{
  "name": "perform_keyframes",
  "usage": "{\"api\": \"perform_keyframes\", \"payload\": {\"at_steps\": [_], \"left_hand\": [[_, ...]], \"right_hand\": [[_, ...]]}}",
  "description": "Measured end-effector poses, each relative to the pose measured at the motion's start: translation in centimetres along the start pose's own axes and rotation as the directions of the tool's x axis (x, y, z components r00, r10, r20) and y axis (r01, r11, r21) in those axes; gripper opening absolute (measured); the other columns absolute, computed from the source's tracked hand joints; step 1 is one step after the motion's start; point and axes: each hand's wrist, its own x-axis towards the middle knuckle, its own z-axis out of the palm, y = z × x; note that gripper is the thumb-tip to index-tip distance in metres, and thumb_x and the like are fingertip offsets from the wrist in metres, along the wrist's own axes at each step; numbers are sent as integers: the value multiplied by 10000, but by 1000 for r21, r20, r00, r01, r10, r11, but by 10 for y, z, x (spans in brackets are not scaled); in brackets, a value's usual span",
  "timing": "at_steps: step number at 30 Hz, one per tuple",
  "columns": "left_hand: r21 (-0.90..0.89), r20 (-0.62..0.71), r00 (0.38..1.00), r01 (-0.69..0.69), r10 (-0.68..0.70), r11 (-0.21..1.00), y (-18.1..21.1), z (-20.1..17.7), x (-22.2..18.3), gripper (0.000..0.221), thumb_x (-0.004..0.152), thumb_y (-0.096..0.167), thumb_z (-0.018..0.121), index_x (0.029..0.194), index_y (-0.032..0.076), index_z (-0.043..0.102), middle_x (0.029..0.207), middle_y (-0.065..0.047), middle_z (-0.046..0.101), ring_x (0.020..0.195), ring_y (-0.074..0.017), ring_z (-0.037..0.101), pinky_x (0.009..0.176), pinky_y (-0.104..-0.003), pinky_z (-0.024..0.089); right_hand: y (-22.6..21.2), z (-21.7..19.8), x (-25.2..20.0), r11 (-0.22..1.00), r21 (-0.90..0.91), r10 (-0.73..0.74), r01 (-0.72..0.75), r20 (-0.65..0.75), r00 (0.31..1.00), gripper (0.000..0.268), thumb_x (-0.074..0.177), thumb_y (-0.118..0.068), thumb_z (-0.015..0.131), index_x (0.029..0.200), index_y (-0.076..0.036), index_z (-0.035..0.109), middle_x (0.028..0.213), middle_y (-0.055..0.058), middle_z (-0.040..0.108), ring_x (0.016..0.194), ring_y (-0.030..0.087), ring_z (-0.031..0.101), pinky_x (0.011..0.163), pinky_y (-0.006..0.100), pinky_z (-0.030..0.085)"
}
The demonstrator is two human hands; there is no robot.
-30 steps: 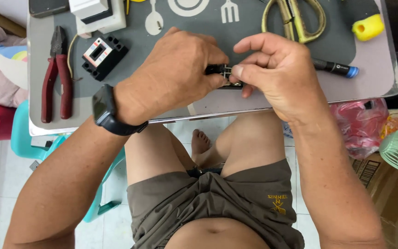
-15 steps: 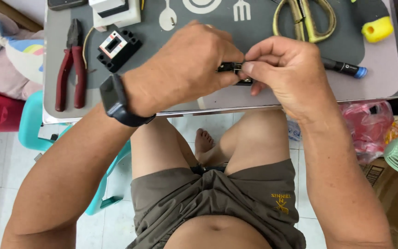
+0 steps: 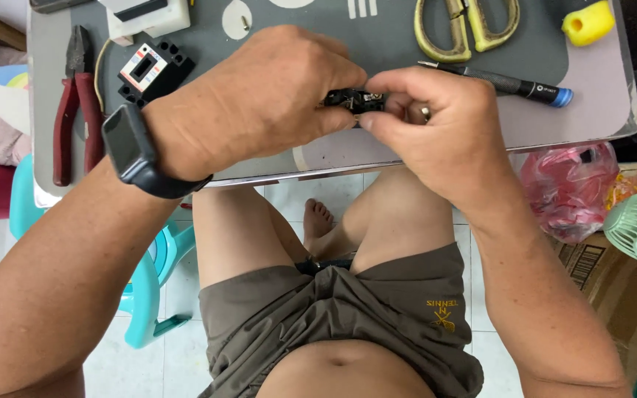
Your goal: Disassembling an electrical relay component to inspect and remove internal metal contacts.
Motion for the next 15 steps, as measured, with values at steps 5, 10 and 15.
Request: {"api": "perform_keyframes", "payload": {"at_steps": [5, 10, 15], "left_hand": [[-52, -152, 986, -82, 74, 995, 5, -26, -31, 503, 869, 31, 773, 1296, -109, 548, 1117, -251, 626, 978, -423, 598, 807, -474, 432], [96, -261, 950, 201, -171, 975, 17, -43, -99, 347, 934, -84, 769, 1260, -101, 652, 1003, -197, 626, 830, -313, 576, 732, -418, 444], [-217, -277, 862, 374, -424, 902, 13, 6, -127, 766, 857, -49, 821, 1473, 76, 382, 1411, -183, 554, 832, -171, 576, 665, -261, 523]], "right_hand": [[2, 0, -1, 992, -82, -91, 92, 10, 996, 258, 842, 31, 835, 1076, 10, 728, 708, 9, 546, 627, 78, 432, 582, 226, 376], [9, -9, -7, 909, -282, -311, 307, 31, 950, 411, 817, 58, 927, 1176, 117, 737, 834, 95, 595, 600, 159, 365, 574, 303, 341], [20, -12, -3, 825, -498, -216, 267, 158, 963, 497, 761, -162, 892, 1198, 4, 723, 746, 28, 523, 657, 202, 484, 647, 366, 418]]}}
